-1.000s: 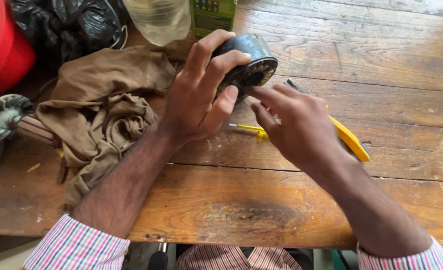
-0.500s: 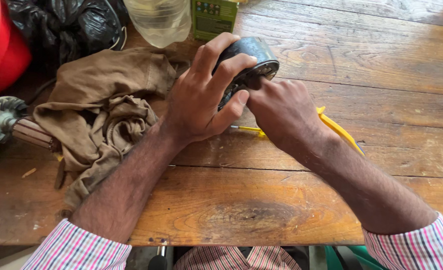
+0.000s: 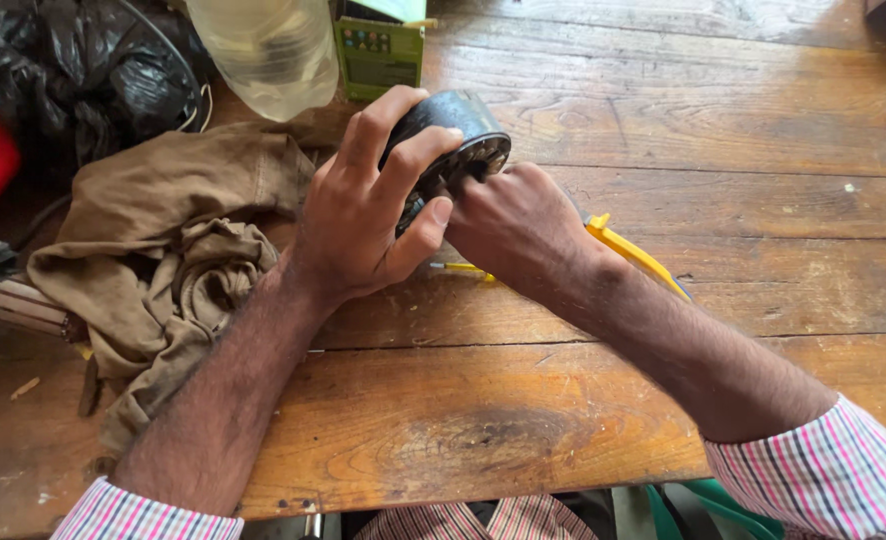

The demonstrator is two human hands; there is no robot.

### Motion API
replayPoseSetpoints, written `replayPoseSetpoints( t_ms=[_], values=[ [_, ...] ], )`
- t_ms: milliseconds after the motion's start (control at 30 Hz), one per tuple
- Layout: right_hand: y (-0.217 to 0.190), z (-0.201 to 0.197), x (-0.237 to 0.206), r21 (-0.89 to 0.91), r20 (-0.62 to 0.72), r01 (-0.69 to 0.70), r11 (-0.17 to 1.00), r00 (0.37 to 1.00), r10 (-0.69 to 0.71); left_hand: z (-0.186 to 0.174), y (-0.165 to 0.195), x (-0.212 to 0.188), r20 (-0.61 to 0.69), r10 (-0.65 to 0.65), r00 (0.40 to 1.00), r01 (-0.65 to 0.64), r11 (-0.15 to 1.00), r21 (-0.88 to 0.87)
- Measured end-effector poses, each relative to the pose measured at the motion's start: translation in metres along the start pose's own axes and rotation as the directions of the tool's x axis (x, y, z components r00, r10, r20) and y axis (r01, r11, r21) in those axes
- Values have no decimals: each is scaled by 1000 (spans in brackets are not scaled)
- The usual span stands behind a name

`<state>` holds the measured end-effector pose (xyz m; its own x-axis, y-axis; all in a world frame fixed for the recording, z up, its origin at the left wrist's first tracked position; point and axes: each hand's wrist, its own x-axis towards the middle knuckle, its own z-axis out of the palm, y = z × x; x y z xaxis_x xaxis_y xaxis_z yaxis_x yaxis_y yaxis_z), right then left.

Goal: The person holds a motor stator on a wooden workbench and uses a screwdriver to pry at the copper windings and slots, rotating the stator to work around it. They then use pliers to grip and pull material out of the stator slots.

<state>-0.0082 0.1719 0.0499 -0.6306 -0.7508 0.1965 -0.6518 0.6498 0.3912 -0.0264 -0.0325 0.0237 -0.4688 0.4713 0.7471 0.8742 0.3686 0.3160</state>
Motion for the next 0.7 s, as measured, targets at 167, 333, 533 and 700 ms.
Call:
replayPoseSetpoints(
  t_ms=[167, 333, 533, 700],
  values=[
    [4, 11, -4, 7, -100, 24, 1000, 995, -23, 0, 1, 1, 5, -5, 1000, 5, 1000, -2],
    [1, 23, -7, 53, -57, -114, 992, 992, 117, 2, -1, 0, 6, -7, 1000, 7, 1000, -10],
    [0, 29, -8, 56, -22, -176, 983, 984, 177, 4, -2, 1, 4, 8, 1000, -8, 1000, -20],
    [-10, 20, -12, 199, -130, -311, 929, 932, 340, 1, -3, -2, 2, 13, 1000, -13, 1000, -4]
  ],
)
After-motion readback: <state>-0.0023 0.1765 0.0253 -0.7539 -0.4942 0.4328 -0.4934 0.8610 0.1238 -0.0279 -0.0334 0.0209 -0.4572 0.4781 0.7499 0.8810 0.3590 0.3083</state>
